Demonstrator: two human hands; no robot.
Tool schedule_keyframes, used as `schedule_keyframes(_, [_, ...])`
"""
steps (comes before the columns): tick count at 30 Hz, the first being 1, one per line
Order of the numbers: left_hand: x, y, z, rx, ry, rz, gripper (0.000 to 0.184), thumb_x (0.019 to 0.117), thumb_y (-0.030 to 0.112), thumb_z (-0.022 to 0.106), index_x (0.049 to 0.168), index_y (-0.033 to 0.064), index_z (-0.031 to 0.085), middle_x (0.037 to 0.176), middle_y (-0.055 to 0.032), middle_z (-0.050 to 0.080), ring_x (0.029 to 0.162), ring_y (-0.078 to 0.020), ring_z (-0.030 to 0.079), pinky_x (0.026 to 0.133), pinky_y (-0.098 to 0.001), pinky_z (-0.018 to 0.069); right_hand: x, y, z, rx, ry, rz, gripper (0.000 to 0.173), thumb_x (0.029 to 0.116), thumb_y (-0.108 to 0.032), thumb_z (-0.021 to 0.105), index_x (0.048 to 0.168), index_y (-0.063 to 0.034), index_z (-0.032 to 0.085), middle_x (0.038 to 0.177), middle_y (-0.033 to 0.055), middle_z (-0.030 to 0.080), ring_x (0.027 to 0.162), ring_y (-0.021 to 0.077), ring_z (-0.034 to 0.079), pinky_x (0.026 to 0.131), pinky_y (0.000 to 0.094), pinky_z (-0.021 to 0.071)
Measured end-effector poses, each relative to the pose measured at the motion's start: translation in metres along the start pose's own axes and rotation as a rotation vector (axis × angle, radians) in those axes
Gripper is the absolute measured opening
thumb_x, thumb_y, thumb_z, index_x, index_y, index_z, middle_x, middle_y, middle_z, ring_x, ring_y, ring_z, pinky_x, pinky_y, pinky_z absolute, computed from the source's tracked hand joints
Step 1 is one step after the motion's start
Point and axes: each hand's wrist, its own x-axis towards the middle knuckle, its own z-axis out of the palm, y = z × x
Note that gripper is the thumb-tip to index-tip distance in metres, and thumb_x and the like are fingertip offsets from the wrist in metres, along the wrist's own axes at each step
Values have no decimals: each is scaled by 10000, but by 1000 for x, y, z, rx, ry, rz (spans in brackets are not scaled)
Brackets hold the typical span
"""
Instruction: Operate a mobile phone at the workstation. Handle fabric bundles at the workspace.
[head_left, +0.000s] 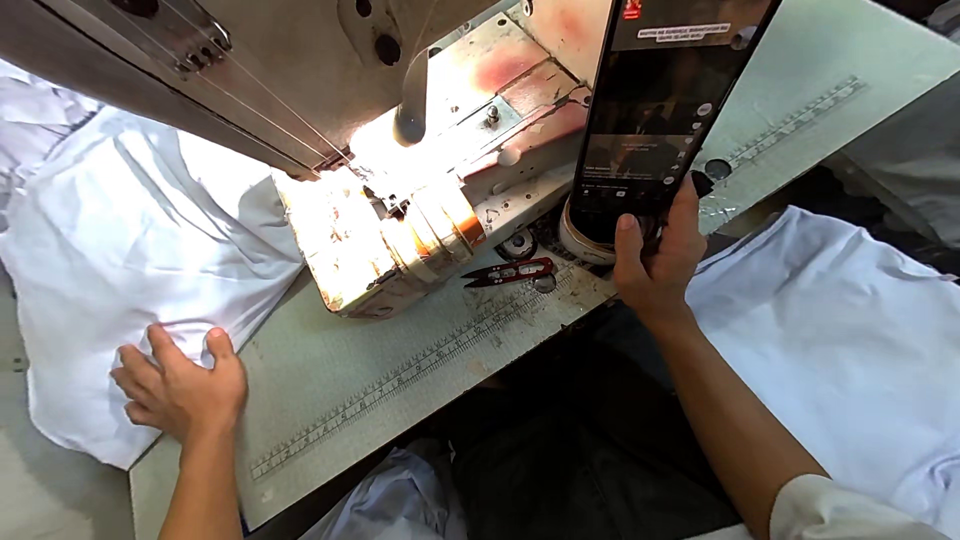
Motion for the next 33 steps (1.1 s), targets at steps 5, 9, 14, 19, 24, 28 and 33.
schedule_keyframes(5, [-1,2,-2,1,-5,0,790,1012,608,395,1608,95,319,1674,-269,184,1541,-499,150,1154,-736,155,0,0,0,-1,-2,15,629,1002,-269,540,1459,139,396,1223,253,648,1128,261,638,974,394,514])
schedule_keyframes(9, [-1,1,-1,-1,1,3,797,1011,611,391,1609,89,315,1672,-274,184,1540,-503,151,1150,-741,157,0,-1,1,-5,-1,15,626,1000,-268,546,1454,138,402,1219,254,647,1120,260,639,971,392,515])
schedule_keyframes(14, [-1,0,-1,-12,3,6,787,1015,606,397,1606,91,322,1671,-275,188,1540,-502,152,1154,-737,155,-1,0,1,8,-10,21,629,1016,-276,525,1467,139,384,1241,256,642,1143,265,633,992,405,505])
schedule_keyframes(19, [-1,0,-1,-17,-1,11,786,1017,594,410,1606,82,321,1669,-282,186,1536,-512,152,1150,-747,153,-1,-1,-1,6,-24,31,619,1022,-266,510,1476,133,375,1226,249,647,1119,264,638,965,409,516])
schedule_keyframes(24, [0,-1,0,-5,4,11,782,1012,605,396,1604,98,330,1671,-268,198,1538,-502,160,1151,-742,160,0,-1,-1,2,-24,19,606,1040,-267,460,1476,142,366,1244,255,643,1153,262,631,996,404,504])
schedule_keyframes(28, [0,-1,1,-4,5,8,783,1014,601,404,1604,93,328,1671,-273,190,1541,-499,153,1154,-737,157,0,-1,-1,-6,-28,16,594,1044,-253,451,1481,139,361,1237,257,641,1146,262,628,992,398,500])
schedule_keyframes(33, [0,0,0,-5,2,5,782,1017,599,402,1605,90,324,1668,-279,191,1539,-502,154,1152,-738,160,-1,0,-1,-6,-29,14,586,1044,-244,436,1482,138,357,1226,255,643,1137,262,628,981,400,502])
